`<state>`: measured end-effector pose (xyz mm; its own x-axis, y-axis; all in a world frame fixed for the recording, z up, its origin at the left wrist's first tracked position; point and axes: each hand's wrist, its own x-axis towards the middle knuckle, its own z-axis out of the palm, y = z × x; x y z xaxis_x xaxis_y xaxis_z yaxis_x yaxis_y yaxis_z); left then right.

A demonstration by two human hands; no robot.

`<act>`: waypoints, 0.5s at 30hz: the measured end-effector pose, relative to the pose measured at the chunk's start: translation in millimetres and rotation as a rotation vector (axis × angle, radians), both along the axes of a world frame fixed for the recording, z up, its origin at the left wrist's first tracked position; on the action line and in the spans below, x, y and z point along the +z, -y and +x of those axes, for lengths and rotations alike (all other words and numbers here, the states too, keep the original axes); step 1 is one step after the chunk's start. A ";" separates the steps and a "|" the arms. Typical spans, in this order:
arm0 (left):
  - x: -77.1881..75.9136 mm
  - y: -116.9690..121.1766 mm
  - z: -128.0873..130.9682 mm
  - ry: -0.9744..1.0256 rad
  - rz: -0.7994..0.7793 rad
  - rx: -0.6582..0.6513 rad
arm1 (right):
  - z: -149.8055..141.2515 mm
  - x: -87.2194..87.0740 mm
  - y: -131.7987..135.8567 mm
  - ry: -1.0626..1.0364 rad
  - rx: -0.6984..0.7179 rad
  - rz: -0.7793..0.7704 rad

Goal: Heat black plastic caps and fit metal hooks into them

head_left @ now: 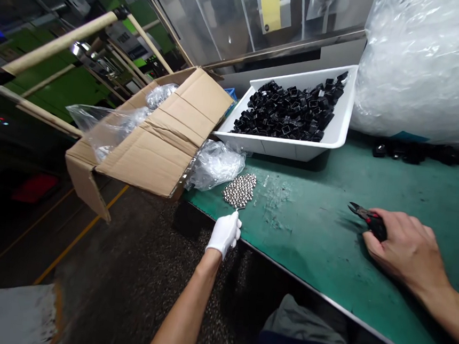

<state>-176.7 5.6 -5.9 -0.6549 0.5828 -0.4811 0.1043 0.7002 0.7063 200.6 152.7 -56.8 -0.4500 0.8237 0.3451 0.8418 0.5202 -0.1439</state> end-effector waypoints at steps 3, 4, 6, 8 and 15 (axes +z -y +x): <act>1.4 1.7 3.3 -0.008 0.014 -0.011 | 0.5 -1.1 -0.6 -0.010 0.004 -0.004; 1.7 1.7 4.8 -0.004 0.017 -0.015 | 0.8 -1.3 -0.7 -0.012 0.002 -0.005; 1.8 0.4 7.8 0.012 0.020 -0.019 | 1.3 -1.1 -0.5 -0.014 0.001 -0.012; 1.0 -2.4 9.6 0.030 0.013 -0.012 | 1.7 -0.6 0.0 -0.022 0.003 -0.025; 12.0 -12.1 14.9 0.050 -0.017 0.048 | -4.3 6.1 -0.2 -0.114 0.025 -0.097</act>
<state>-161.8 17.6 6.1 -0.6567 0.5425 -0.5238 0.0350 0.7158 0.6974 196.3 152.9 -50.7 -0.4331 0.8448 0.3142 0.8041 0.5196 -0.2889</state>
